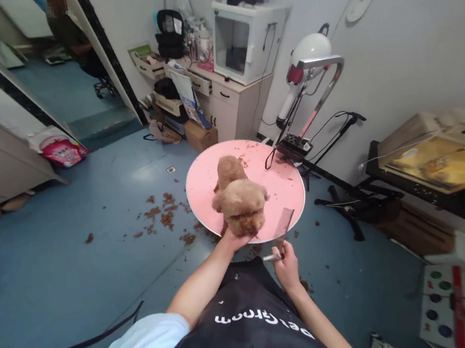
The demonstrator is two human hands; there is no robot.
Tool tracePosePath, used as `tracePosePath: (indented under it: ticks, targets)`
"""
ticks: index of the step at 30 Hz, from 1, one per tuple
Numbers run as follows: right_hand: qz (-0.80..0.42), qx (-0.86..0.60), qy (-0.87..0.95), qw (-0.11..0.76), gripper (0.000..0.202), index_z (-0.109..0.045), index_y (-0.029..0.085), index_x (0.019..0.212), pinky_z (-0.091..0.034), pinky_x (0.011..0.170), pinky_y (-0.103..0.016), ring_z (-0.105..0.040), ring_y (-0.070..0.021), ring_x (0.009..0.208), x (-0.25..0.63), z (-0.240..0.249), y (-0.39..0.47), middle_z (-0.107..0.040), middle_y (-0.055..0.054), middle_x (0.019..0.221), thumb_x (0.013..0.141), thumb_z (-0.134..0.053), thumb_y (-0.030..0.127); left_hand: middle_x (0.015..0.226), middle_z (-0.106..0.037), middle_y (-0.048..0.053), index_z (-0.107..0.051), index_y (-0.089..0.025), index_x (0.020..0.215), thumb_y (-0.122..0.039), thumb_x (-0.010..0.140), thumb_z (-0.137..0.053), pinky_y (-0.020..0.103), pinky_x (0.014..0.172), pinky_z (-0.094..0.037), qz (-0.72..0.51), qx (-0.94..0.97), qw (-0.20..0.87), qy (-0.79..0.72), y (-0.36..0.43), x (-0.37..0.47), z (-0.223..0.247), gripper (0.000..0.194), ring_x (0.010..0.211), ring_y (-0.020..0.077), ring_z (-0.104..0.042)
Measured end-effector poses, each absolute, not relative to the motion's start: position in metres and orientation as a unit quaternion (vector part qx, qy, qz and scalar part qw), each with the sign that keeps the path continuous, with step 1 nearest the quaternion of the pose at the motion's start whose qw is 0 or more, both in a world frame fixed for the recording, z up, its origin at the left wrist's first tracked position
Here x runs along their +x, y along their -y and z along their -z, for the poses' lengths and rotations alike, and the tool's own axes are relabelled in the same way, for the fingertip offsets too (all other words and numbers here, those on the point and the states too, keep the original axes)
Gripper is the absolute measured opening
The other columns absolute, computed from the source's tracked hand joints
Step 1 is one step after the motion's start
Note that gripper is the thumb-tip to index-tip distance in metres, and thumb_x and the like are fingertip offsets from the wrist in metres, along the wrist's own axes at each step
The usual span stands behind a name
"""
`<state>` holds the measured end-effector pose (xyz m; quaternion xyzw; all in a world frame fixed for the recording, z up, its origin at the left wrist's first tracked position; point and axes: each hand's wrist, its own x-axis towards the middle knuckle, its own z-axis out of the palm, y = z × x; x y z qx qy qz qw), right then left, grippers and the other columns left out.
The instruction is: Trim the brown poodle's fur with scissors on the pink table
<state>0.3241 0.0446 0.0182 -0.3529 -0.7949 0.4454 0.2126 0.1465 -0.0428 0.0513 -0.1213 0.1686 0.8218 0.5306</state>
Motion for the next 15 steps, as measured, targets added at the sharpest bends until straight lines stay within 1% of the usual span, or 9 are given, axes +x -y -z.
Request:
tracePosePath:
  ticks: [2, 4, 7, 9, 11, 13, 15]
  targets:
    - [-0.560, -0.338, 0.729, 0.202, 0.027, -0.057, 0.018, 0.084, -0.043, 0.061, -0.028, -0.052, -0.0168, 0.063, 0.321, -0.020, -0.038, -0.057, -0.001, 0.069, 0.081, -0.054, 0.045, 0.089, -0.066, 0.007, -0.062, -0.014, 0.109, -0.047, 0.097, -0.039, 0.024, 0.056, -0.042, -0.827, -0.121, 0.525, -0.158, 0.042, 0.148, -0.052, 0.041, 0.070, 0.0147, -0.056]
    - [-0.675, -0.320, 0.645, 0.162, 0.028, -0.054, 0.020, 0.078, -0.045, 0.060, -0.028, -0.052, -0.0155, 0.061, 0.314, -0.026, -0.025, -0.057, 0.000, 0.068, 0.079, -0.058, 0.047, 0.093, -0.067, 0.007, -0.061, -0.014, 0.112, -0.044, 0.097, -0.041, 0.024, 0.058, -0.043, -0.830, -0.110, 0.518, -0.174, 0.042, 0.150, -0.056, 0.039, 0.073, 0.0153, -0.057]
    - [-0.784, -0.255, 0.560, 0.081, 0.027, -0.056, 0.020, 0.078, -0.047, 0.061, -0.028, -0.053, -0.0147, 0.059, 0.305, -0.039, -0.006, -0.057, 0.001, 0.067, 0.077, -0.064, 0.046, 0.107, -0.067, 0.010, -0.060, -0.012, 0.116, -0.042, 0.099, -0.038, 0.028, 0.071, -0.048, -0.830, -0.082, 0.522, -0.178, 0.043, 0.151, -0.064, 0.041, 0.089, 0.0191, -0.060]
    - [-0.799, -0.183, 0.571, 0.048, 0.025, -0.058, 0.020, 0.076, -0.048, 0.065, -0.029, -0.055, -0.0153, 0.062, 0.307, -0.046, 0.001, -0.059, 0.000, 0.068, 0.076, -0.067, 0.044, 0.113, -0.065, 0.012, -0.060, -0.011, 0.118, -0.044, 0.099, -0.034, 0.029, 0.078, -0.049, -0.832, -0.069, 0.526, -0.162, 0.044, 0.151, -0.070, 0.046, 0.099, 0.0212, -0.059]
    - [-0.779, -0.114, 0.615, 0.041, 0.024, -0.060, 0.020, 0.071, -0.048, 0.070, -0.030, -0.057, -0.0166, 0.068, 0.313, -0.049, 0.001, -0.062, -0.001, 0.071, 0.077, -0.068, 0.042, 0.114, -0.065, 0.013, -0.060, -0.010, 0.117, -0.048, 0.099, -0.031, 0.028, 0.075, -0.049, -0.835, -0.068, 0.523, -0.157, 0.046, 0.151, -0.073, 0.051, 0.101, 0.0213, -0.059]
    - [-0.747, -0.100, 0.655, 0.051, 0.023, -0.062, 0.020, 0.070, -0.048, 0.073, -0.031, -0.058, -0.0174, 0.071, 0.317, -0.048, -0.003, -0.064, -0.002, 0.073, 0.078, -0.066, 0.041, 0.108, -0.066, 0.013, -0.061, -0.011, 0.115, -0.051, 0.099, -0.028, 0.027, 0.065, -0.048, -0.833, -0.071, 0.524, -0.166, 0.049, 0.151, -0.072, 0.054, 0.093, 0.0207, -0.061]
    - [-0.719, -0.158, 0.671, 0.088, 0.022, -0.063, 0.020, 0.076, -0.047, 0.069, -0.029, -0.057, -0.0171, 0.070, 0.313, -0.044, -0.008, -0.064, -0.002, 0.074, 0.080, -0.061, 0.042, 0.098, -0.067, 0.011, -0.062, -0.012, 0.112, -0.051, 0.098, -0.029, 0.026, 0.057, -0.046, -0.825, -0.075, 0.531, -0.177, 0.051, 0.151, -0.067, 0.053, 0.081, 0.0193, -0.061]
